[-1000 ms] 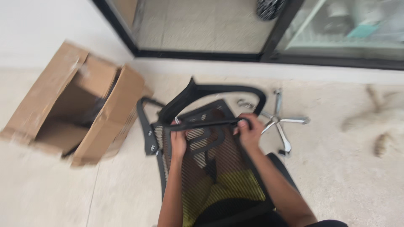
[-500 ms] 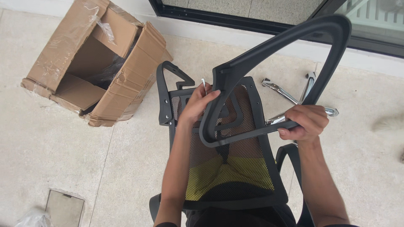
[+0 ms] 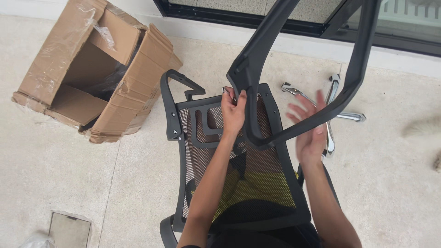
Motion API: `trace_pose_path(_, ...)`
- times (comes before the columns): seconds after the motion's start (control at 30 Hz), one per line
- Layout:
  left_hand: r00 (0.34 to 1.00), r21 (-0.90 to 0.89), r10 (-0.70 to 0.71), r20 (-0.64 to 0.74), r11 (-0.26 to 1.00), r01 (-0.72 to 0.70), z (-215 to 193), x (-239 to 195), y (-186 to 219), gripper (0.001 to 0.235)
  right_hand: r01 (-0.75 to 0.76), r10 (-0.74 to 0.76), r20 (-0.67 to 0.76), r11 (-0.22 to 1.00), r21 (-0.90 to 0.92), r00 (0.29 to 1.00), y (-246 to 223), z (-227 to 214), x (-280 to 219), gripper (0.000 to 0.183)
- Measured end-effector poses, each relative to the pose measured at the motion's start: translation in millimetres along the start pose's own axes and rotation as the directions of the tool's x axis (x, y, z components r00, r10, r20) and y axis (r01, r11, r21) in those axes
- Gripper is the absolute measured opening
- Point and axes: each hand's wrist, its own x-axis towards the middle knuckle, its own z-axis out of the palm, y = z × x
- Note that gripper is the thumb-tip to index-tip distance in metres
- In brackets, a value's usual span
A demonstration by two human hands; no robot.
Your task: The person assembles an office chair by attaching the armrests to the backrest using screws and a hex key.
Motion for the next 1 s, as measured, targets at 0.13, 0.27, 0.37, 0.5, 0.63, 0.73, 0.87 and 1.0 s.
trace_pose_path(0.13, 0.987, 0.15, 0.158, -0.037, 0.977, -0.15, -5, 4, -74, 0.034, 0.032, -0.021, -0.122, 0.996, 0.084, 0.992, -14, 3, 6, 0.082)
trace_pose_path(0.27, 0.942, -0.094, 0.326, -0.081, 0.938, -0.333, 8, -3, -52, 0.049, -0.11, 0.1, -0.269, 0.994, -0.021, 0.958, -1, -31, 41, 0.043)
trace_pose_path(0.37, 0.86, -0.115, 0.511, -0.001, 0.854, -0.508, 6, 14, -31, 0.061, -0.243, 0.225, -0.17, 0.965, -0.099, 0.96, 3, -47, 76, 0.039)
trace_pose_path(0.5, 0.69, 0.098, 0.64, 0.337, 0.705, -0.702, -13, 43, -21, 0.058, -0.301, 0.302, 0.005, 0.95, -0.085, 0.953, 26, -63, 120, 0.043)
trace_pose_path(0.63, 0.473, 0.169, 0.663, 0.58, 0.471, -0.866, -11, 66, 21, 0.045, -0.272, 0.273, 0.024, 0.962, -0.021, 0.962, 70, -91, 162, 0.042)
trace_pose_path(0.73, 0.246, 0.065, 0.735, 0.631, 0.266, -0.962, 0, 81, 40, 0.049, -0.27, 0.248, 0.162, 0.953, 0.134, 0.955, 31, -71, 173, 0.044)
trace_pose_path(0.87, 0.262, 0.039, 0.719, 0.644, 0.311, -0.95, -1, 93, 27, 0.031, -0.245, 0.238, 0.061, 0.957, 0.153, 0.969, 72, -91, 170, 0.018)
trace_pose_path(1.0, 0.078, 0.06, 0.735, 0.674, 0.05, -0.997, -4, 87, 21, 0.03, -0.112, 0.116, 0.059, 0.991, -0.078, 0.991, 113, -92, 144, 0.044)
